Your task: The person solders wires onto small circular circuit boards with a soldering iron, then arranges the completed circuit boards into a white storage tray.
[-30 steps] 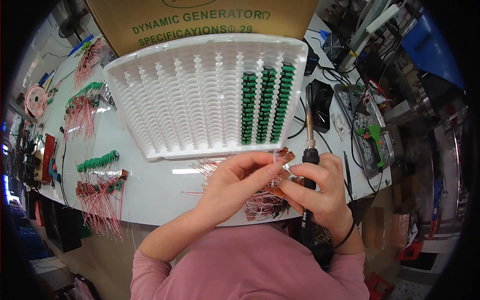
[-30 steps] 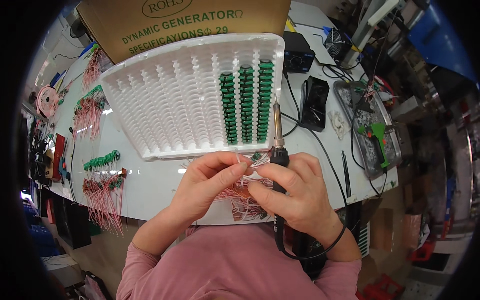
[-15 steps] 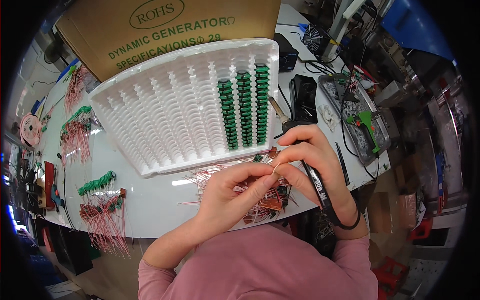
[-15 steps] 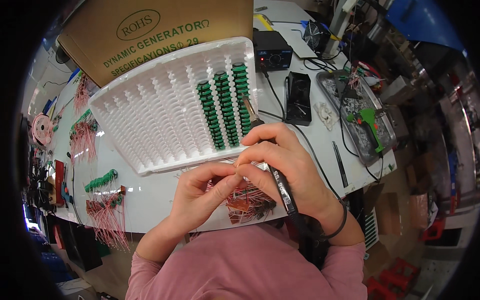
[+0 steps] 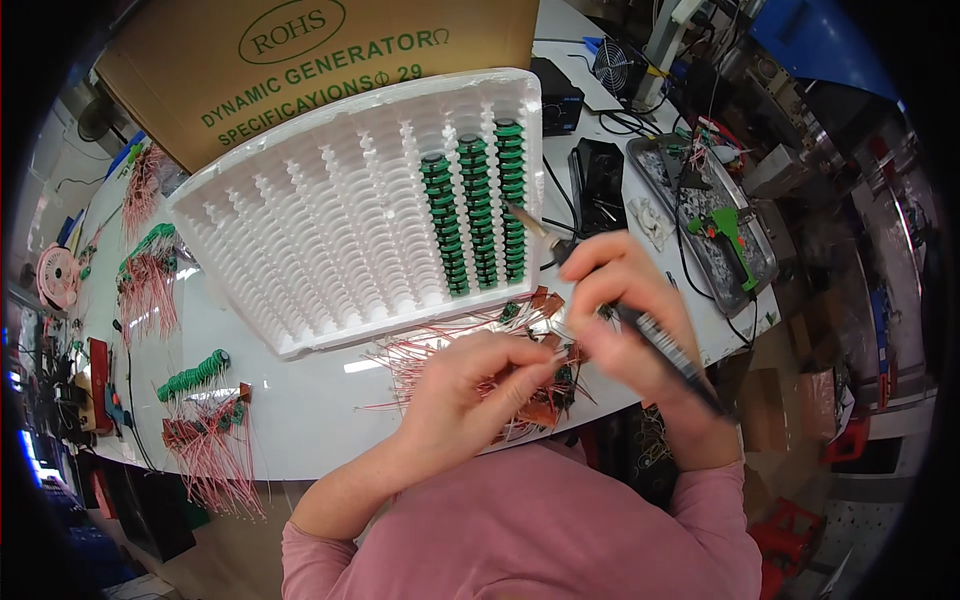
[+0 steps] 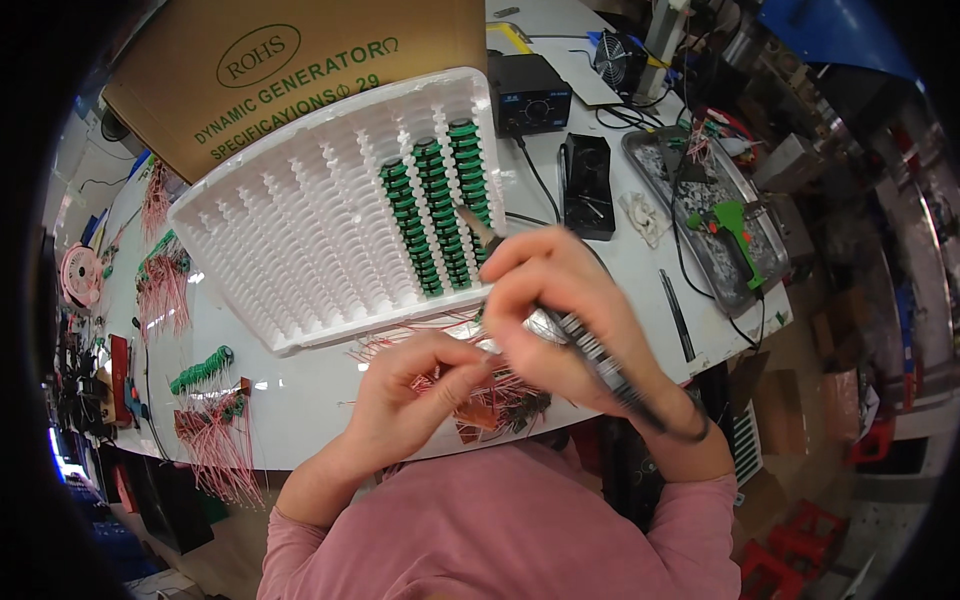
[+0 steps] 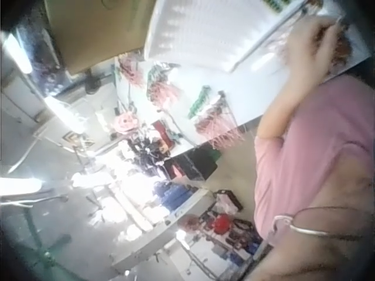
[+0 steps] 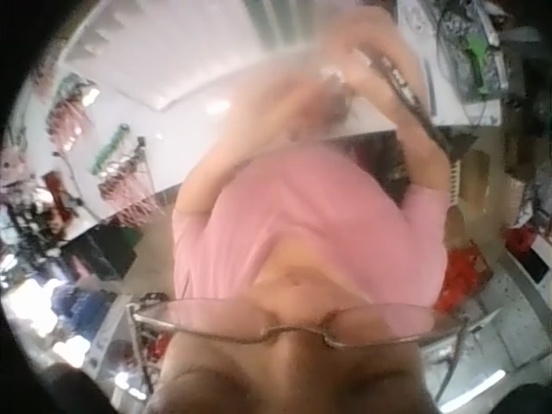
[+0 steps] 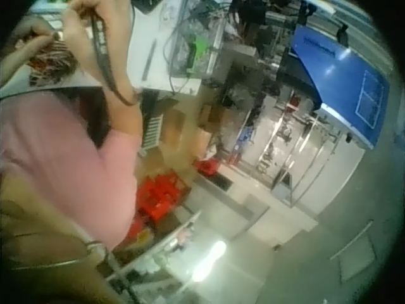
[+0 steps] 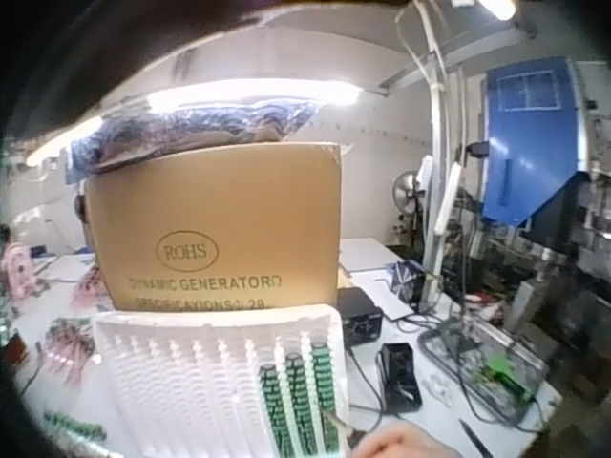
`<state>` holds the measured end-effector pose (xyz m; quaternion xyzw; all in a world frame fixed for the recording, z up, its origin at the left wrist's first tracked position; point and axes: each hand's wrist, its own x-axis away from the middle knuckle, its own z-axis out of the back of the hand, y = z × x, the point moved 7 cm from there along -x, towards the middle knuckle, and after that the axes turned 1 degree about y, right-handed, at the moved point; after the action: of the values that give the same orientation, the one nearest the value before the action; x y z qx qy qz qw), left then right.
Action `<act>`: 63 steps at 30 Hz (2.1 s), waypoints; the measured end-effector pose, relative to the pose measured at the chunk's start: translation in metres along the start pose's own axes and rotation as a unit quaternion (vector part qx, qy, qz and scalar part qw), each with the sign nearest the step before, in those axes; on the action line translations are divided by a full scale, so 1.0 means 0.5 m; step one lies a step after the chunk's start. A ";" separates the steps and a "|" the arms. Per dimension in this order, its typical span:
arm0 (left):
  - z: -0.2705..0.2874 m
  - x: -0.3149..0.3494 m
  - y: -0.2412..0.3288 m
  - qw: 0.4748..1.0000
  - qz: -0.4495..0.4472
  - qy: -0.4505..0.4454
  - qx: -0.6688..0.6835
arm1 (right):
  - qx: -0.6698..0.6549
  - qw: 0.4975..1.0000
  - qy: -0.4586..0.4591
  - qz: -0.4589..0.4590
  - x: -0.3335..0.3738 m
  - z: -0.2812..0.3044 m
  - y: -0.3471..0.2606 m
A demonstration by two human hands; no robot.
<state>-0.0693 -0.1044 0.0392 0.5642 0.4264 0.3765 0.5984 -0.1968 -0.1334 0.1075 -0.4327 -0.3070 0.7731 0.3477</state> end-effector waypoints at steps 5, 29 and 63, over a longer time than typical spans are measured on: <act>-0.009 0.014 -0.021 0.992 0.085 0.001 0.088 | 0.040 0.992 0.117 0.021 0.013 0.075 -0.010; -0.014 -0.001 -0.006 0.988 0.107 -0.008 0.114 | 0.161 0.981 -0.061 0.092 0.008 0.005 -0.031; -0.006 0.010 -0.016 0.947 0.222 -0.034 0.228 | 0.302 0.927 -0.077 0.208 0.020 0.013 -0.045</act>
<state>-0.0708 -0.0994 0.0307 0.7785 0.3442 0.3730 0.3693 -0.2003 -0.1134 0.1232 -0.3005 0.0119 0.9150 0.2690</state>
